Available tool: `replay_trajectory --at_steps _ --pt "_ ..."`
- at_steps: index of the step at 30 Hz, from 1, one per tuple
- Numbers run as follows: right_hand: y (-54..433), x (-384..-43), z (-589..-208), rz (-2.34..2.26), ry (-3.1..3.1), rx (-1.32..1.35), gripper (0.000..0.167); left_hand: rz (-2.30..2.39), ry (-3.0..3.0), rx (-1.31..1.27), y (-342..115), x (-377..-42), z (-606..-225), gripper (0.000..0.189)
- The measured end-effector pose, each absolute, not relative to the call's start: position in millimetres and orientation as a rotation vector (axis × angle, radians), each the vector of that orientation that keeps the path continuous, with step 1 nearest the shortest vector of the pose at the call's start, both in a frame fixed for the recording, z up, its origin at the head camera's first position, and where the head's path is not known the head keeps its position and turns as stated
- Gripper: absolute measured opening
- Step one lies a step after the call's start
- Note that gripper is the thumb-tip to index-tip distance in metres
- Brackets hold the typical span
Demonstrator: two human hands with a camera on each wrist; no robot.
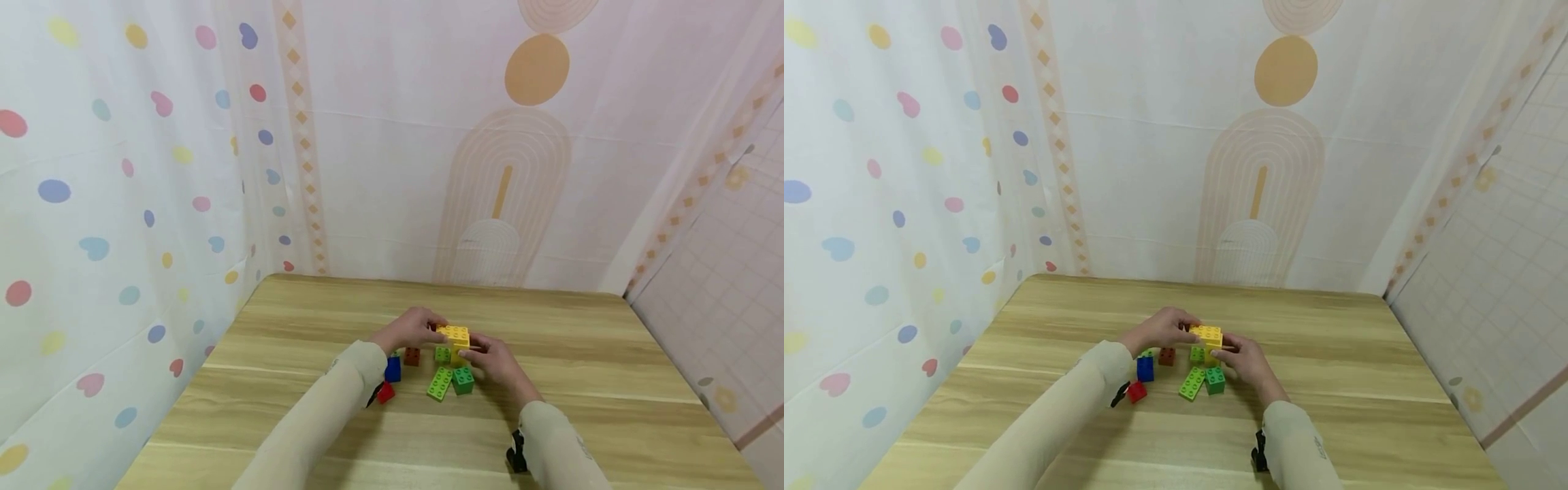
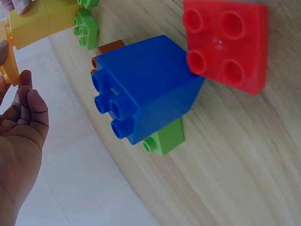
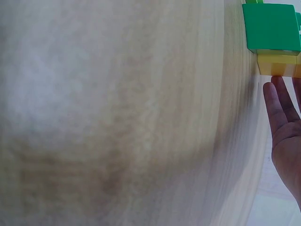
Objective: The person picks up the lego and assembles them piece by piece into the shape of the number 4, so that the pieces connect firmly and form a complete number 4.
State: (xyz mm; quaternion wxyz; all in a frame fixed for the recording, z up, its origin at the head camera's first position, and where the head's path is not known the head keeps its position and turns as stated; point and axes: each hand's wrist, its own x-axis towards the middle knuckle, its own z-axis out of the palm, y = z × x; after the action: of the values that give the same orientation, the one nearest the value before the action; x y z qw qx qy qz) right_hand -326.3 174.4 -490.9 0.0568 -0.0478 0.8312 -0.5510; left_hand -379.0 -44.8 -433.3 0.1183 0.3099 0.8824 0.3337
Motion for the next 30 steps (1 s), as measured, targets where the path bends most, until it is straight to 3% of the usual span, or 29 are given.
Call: replay_trajectory --at_steps 17,24,30 --pt "173.4 -322.1 -494.2 -1.674 2.494 -0.151 0.047 0.955 2.568 0.883 -42.5 -373.8 -438.5 0.036" --pt "176.0 -324.4 -479.1 -1.630 2.553 -0.214 0.056 0.940 2.568 0.900 -41.0 -376.4 -434.3 0.034" --pt "176.1 -328.2 -468.2 -1.646 2.565 -0.262 0.048 0.943 2.564 0.907 -40.7 -377.6 -430.0 0.030"
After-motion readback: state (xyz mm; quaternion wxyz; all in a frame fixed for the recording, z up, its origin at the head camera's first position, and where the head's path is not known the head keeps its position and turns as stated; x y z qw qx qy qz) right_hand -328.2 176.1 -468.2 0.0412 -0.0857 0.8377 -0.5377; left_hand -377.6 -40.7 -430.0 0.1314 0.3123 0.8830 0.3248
